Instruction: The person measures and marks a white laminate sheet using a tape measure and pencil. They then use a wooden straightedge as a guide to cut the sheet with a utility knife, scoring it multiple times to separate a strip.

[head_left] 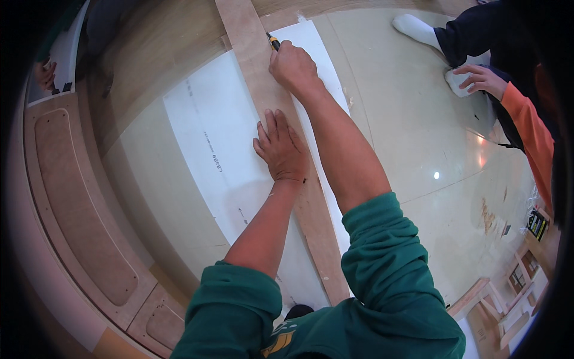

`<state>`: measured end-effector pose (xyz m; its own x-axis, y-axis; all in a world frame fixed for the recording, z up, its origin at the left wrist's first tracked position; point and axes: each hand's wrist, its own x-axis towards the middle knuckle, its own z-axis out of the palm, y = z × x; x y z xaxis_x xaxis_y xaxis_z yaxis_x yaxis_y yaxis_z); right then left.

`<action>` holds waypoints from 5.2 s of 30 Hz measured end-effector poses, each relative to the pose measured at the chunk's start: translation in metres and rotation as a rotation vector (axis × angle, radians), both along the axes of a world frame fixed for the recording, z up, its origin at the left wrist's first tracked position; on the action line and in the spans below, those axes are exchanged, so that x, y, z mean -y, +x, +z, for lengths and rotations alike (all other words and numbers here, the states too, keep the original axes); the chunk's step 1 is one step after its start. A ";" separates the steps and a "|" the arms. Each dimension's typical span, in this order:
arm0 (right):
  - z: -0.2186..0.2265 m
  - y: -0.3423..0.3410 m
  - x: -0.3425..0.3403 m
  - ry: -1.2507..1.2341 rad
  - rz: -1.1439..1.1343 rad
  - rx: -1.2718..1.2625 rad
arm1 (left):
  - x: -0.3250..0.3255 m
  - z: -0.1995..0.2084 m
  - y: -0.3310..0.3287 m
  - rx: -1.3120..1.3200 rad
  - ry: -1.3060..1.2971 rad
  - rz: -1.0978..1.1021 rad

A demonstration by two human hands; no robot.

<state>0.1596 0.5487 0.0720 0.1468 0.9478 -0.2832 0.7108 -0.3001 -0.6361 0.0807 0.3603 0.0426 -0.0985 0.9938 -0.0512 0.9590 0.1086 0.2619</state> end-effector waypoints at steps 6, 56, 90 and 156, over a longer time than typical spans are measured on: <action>0.015 -0.002 -0.007 -0.126 0.020 0.005 | 0.002 -0.004 -0.002 -0.010 0.013 -0.007; 0.037 0.022 0.206 -0.272 0.059 -0.038 | -0.003 -0.012 -0.004 0.001 0.160 -0.044; 0.062 0.047 0.529 -0.574 -0.006 0.021 | -0.008 -0.019 -0.011 -0.015 0.242 -0.116; 0.030 0.002 0.007 -0.180 0.109 0.074 | 0.000 0.000 0.000 -0.065 0.071 -0.071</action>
<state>0.1619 0.5419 0.1015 0.0728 0.8942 -0.4417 0.7880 -0.3230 -0.5242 0.0805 0.3604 0.0423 -0.0283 0.9993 0.0242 0.9787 0.0228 0.2038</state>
